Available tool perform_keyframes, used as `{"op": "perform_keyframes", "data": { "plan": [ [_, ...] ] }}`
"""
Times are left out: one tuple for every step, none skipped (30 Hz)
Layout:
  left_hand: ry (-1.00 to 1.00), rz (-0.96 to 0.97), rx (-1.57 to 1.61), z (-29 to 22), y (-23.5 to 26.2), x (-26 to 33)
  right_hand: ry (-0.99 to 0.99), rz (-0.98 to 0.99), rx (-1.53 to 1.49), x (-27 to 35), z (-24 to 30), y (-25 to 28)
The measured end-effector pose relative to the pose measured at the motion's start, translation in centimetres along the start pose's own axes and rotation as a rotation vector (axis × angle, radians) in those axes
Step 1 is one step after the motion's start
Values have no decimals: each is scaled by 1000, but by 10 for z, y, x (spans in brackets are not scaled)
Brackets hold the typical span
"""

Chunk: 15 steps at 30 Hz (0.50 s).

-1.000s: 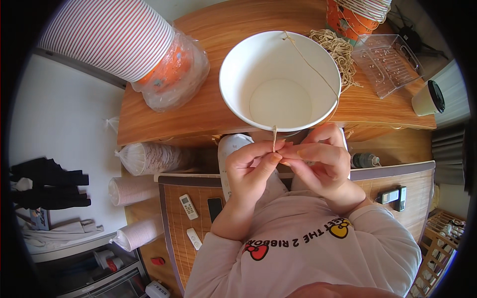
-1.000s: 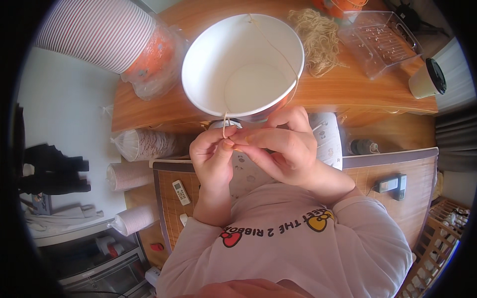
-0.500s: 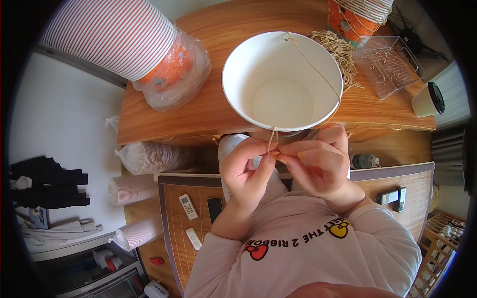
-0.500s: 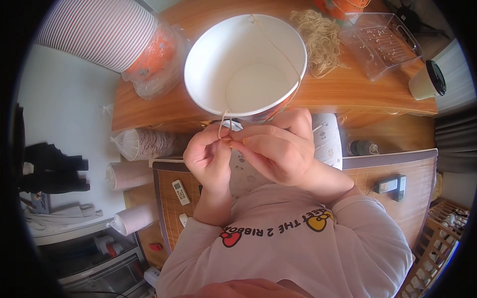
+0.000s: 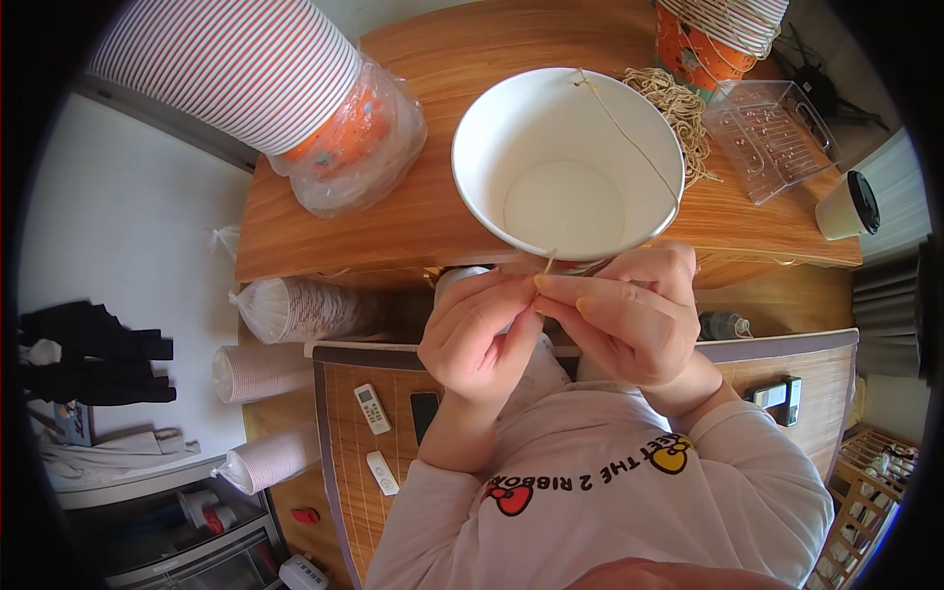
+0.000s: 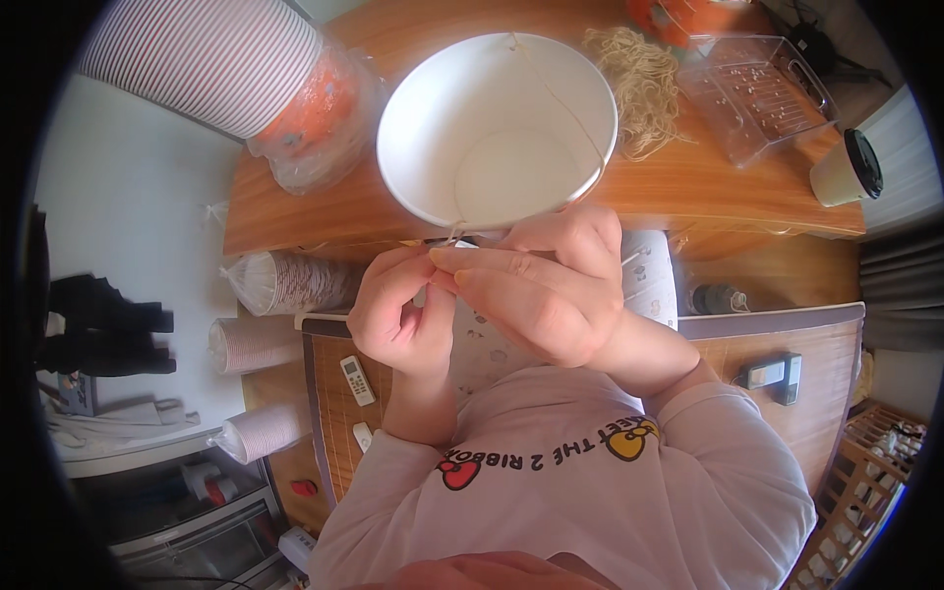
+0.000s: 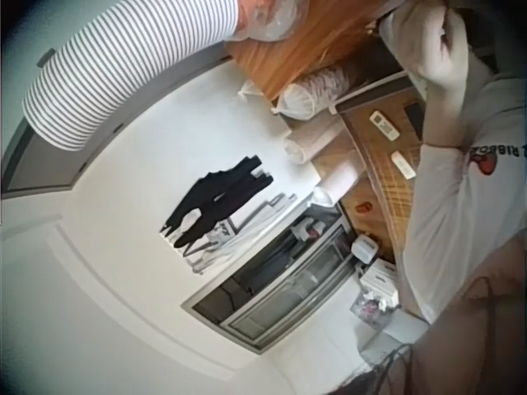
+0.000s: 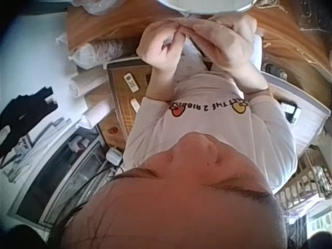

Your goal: Tying thin rope handles onto paper buckets for assembly.

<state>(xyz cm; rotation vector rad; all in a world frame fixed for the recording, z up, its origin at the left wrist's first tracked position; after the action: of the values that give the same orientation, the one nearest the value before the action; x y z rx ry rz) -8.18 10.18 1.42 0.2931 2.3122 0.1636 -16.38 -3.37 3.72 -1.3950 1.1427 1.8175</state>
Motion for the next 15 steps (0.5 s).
{"op": "perform_keyframes", "data": {
  "plan": [
    [-31, -7, -36, -1, 0, -1, 41, 34, 17, -1, 0, 1],
    [-31, -10, -37, -1, 1, -1, 82, 67, 34, -1, 0, 1],
    [-64, -14, -61, -2, 1, -2, 84, 67, 31, -2, 0, 1],
    [-96, -17, -84, -3, 2, -3, 96, 74, 28, -3, 0, 1],
    [-98, -19, -84, -4, 1, -4, 108, 79, 27, -4, -1, 0],
    [-101, -16, -76, -4, 0, -5, 110, 78, 27, -4, -1, -1],
    [-103, -13, -67, -5, 0, -5, 112, 54, 25, -5, -1, -2],
    [-104, -15, -69, -5, 0, -6, 113, 31, 22, -5, -2, -2],
    [-59, 4, -16, -4, 1, -6, 115, 30, 20, -5, -2, -3],
    [-15, 22, 37, -3, 1, -7, 107, 29, 11, -5, -2, -3],
    [-14, 21, 36, -4, 1, -7, 98, 29, 1, -5, -2, -3],
    [50, 35, 88, -5, 2, -9, 99, 29, 0, -4, -1, -1],
    [115, 49, 139, -5, 2, -9, 93, 54, 3, -3, -1, 3],
    [116, 48, 139, -3, 2, -9, 86, 79, 6, -2, -1, 5],
    [136, 50, 167, -1, 3, -8, 86, 80, 5, 0, -2, 5]
  ]
}}
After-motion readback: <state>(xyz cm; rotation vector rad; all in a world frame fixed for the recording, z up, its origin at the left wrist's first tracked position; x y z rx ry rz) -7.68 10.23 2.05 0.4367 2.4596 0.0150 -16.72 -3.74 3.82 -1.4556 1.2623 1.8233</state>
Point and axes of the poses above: each hand's wrist, its own x-axis away from the middle knuckle, its own y-axis out of the back of the hand, z = x × y, the point moved 2 cm from there along -x, towards the middle knuckle, and after that the axes turned 10 degrees about y, right-handed, at the moved point
